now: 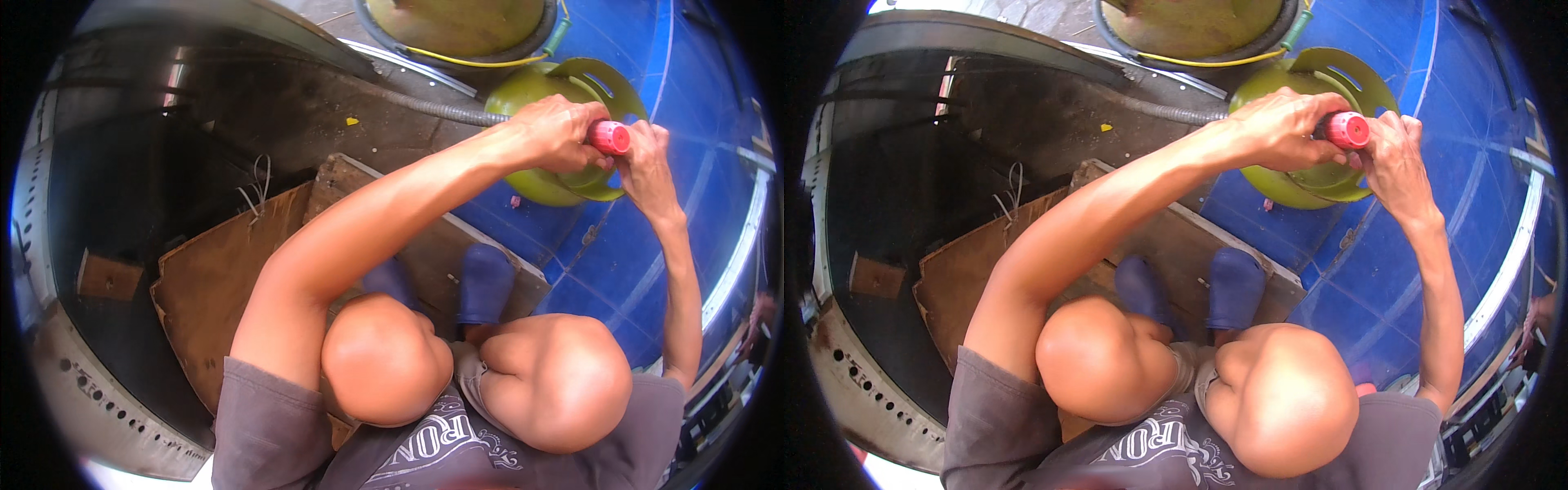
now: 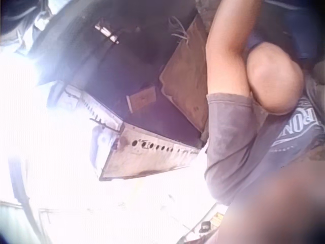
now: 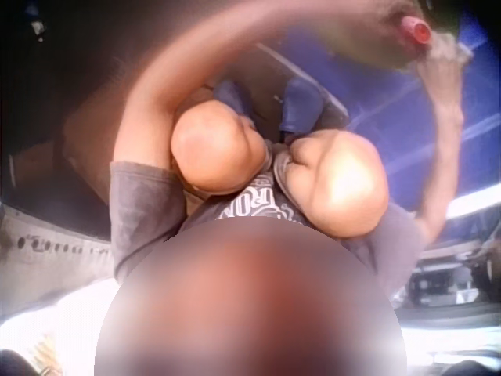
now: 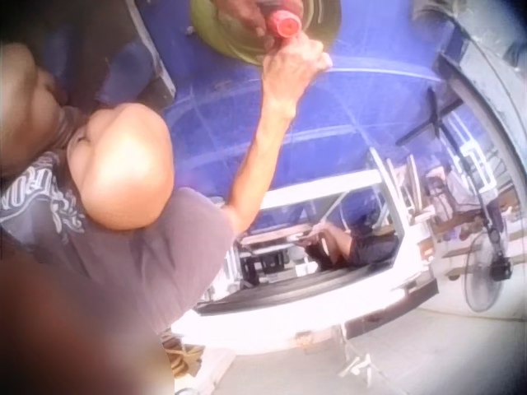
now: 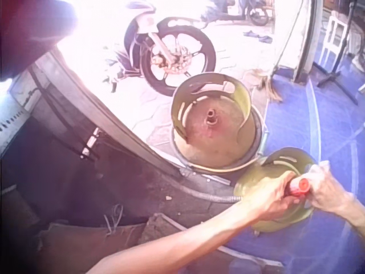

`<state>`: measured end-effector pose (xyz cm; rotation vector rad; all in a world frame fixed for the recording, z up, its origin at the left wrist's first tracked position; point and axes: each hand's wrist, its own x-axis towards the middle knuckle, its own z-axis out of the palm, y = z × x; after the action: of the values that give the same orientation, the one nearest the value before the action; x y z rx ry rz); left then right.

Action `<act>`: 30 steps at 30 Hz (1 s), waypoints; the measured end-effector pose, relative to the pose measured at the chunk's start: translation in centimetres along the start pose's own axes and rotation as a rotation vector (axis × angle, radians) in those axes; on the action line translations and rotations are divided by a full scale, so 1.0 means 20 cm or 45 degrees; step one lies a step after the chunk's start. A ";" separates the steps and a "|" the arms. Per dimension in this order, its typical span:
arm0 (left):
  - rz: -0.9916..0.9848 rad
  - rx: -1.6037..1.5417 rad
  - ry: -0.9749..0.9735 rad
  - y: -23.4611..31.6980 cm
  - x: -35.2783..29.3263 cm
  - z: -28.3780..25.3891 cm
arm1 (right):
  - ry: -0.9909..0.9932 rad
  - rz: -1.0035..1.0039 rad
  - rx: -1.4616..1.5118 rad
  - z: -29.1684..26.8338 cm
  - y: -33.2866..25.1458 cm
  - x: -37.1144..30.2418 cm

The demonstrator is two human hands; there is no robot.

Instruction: The person sits on the floor and works on a green gas cylinder valve, using a wrench to loosen and tighten components. They then use a lighter to ignite a long metal rod and insert it into a metal container.

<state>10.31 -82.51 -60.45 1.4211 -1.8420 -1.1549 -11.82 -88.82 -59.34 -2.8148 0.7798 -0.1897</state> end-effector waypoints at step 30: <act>-0.520 -0.304 0.755 -0.59 -0.71 0.40 | 0.463 0.839 0.378 0.04 -0.19 0.41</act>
<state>13.80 -67.47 -73.46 1.7976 -1.0054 -0.9471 -2.88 -89.77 -58.66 -2.1331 1.5555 -0.6457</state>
